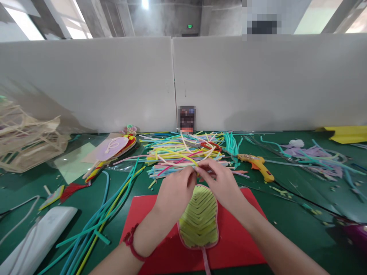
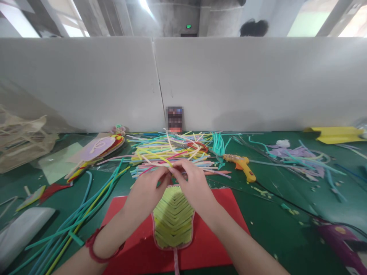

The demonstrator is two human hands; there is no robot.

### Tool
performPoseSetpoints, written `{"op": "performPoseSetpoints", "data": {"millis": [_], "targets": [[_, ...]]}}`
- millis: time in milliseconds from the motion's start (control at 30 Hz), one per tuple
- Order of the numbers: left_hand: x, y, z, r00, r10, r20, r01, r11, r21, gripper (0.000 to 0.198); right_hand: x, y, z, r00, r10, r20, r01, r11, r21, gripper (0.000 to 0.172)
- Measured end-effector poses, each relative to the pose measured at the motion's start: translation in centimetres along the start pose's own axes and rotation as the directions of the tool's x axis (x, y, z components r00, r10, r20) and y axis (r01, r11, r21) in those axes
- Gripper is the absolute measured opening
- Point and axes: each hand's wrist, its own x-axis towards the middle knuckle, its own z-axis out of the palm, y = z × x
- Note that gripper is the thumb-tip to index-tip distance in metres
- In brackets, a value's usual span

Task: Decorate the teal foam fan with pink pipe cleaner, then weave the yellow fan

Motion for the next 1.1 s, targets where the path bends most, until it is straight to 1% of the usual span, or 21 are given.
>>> {"op": "performPoseSetpoints", "data": {"millis": [133, 200, 267, 300, 333, 367, 433, 467, 500, 533, 567, 700, 900, 1100], "targets": [[-0.1, 0.0, 0.4, 0.999, -0.029, -0.040, 0.024, 0.994, -0.104, 0.016, 0.0, 0.2, 0.4, 0.998, 0.052, 0.019, -0.053, 0.996, 0.065, 0.011], [-0.2, 0.1, 0.7, 0.997, -0.050, -0.053, 0.042, 0.989, -0.144, 0.017, 0.0, 0.4, 0.5, 0.998, 0.070, 0.007, -0.070, 0.994, 0.085, 0.012], [-0.2, 0.2, 0.9, 0.993, -0.086, -0.086, 0.064, 0.971, -0.232, 0.020, -0.1, 0.4, 0.6, 0.997, 0.070, -0.021, -0.068, 0.994, 0.085, 0.012], [-0.2, 0.2, 1.0, 0.990, -0.107, -0.097, 0.072, 0.949, -0.307, 0.021, -0.1, 0.4, 0.6, 0.997, 0.066, -0.035, -0.064, 0.995, 0.079, 0.012], [-0.1, 0.2, 1.1, 0.987, -0.127, -0.095, 0.079, 0.911, -0.404, 0.022, 0.0, 0.4, 0.6, 0.997, 0.063, -0.048, -0.060, 0.996, 0.071, 0.013], [0.0, 0.2, 1.2, 0.987, -0.144, -0.069, 0.088, 0.853, -0.515, 0.023, 0.0, 0.4, 0.5, 0.997, 0.061, -0.056, -0.057, 0.997, 0.060, 0.013], [0.3, 0.1, 1.3, 0.989, -0.140, 0.045, 0.130, 0.684, -0.718, 0.022, 0.1, 0.3, 0.2, 0.997, 0.059, -0.057, -0.057, 0.997, 0.042, 0.012], [0.6, 0.0, 1.2, 0.986, -0.123, 0.108, 0.161, 0.598, -0.785, 0.021, 0.2, 0.3, 0.0, 0.997, 0.058, -0.045, -0.056, 0.998, 0.034, 0.012], [0.8, -0.1, 1.2, 0.982, -0.106, 0.157, 0.189, 0.531, -0.826, 0.019, 0.3, 0.2, -0.2, 0.998, 0.052, -0.027, -0.052, 0.998, 0.024, 0.012], [1.0, -0.3, 1.1, 0.979, -0.096, 0.182, 0.206, 0.494, -0.845, 0.017, 0.4, 0.1, -0.5, 0.999, 0.045, -0.006, -0.045, 0.999, 0.015, 0.012], [1.2, -0.5, 1.1, 0.978, -0.091, 0.188, 0.209, 0.481, -0.852, 0.016, 0.5, 0.0, -0.8, 0.999, 0.037, 0.017, -0.037, 0.999, 0.005, 0.013], [1.6, -1.4, 0.9, 0.985, -0.056, 0.162, 0.169, 0.480, -0.861, 0.014, 0.6, -0.2, -1.7, 0.996, -0.008, 0.086, 0.013, 0.998, -0.059, 0.013], [1.8, -2.6, 1.9, 0.970, 0.010, 0.244, 0.217, 0.424, -0.879, 0.019, 0.6, -0.2, -1.9, 0.986, -0.050, 0.160, 0.069, 0.991, -0.115, 0.010], [1.9, -3.0, 2.3, 0.981, 0.031, 0.193, 0.161, 0.428, -0.889, 0.020, 0.5, -0.9, -2.6, 0.968, -0.102, 0.229, 0.134, 0.982, -0.130, 0.010]]}}
